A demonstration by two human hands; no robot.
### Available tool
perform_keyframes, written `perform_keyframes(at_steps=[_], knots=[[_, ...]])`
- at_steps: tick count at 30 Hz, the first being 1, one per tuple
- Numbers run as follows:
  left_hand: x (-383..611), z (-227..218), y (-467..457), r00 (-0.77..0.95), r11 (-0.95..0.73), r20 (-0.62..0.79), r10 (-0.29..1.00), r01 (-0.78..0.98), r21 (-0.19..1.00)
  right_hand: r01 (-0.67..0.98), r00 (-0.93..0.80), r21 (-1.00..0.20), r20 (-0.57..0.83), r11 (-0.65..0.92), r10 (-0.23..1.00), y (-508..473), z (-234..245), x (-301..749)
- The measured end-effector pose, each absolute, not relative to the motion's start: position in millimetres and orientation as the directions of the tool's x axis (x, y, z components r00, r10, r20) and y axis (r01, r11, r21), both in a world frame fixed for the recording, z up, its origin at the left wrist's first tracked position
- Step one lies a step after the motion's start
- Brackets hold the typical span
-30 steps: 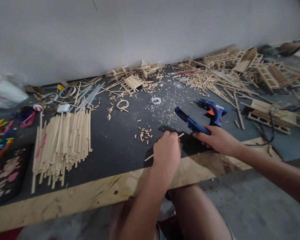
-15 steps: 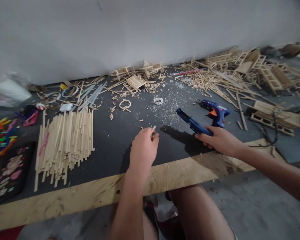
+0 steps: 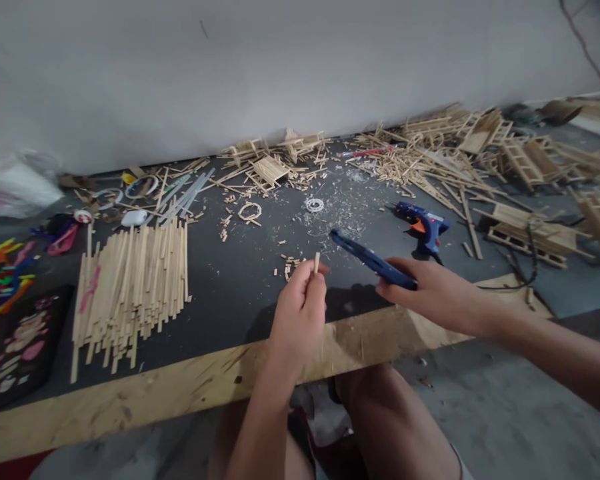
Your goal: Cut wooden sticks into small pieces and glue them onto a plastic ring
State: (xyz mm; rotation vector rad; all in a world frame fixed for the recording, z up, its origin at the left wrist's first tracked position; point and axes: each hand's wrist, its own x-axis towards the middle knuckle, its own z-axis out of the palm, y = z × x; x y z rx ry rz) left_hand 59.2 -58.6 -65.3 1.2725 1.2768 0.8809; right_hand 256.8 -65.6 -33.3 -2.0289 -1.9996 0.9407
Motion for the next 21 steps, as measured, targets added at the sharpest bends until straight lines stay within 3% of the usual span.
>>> perform_keyframes(at_steps=[8,14,21], knots=[[61.9,-66.3,-67.2,0.154,0.133,-0.170,0.973,0.227,0.965,0.877,-0.154,-0.480,-0.280,0.001,0.947,-74.3,-25.6,231.1],[56.8,-70.9,-72.2,0.156,0.070,-0.129,0.979,0.337,0.939,0.926,-0.137,-0.377,-0.278,0.023,0.951,-73.7,-36.6,226.4],[66.8,-81.2,-83.1,-0.002,0.126,-0.134,0.991,0.367,0.922,0.954,-0.142,-0.293,-0.271,0.059,0.952,-72.2,-46.9,219.7]])
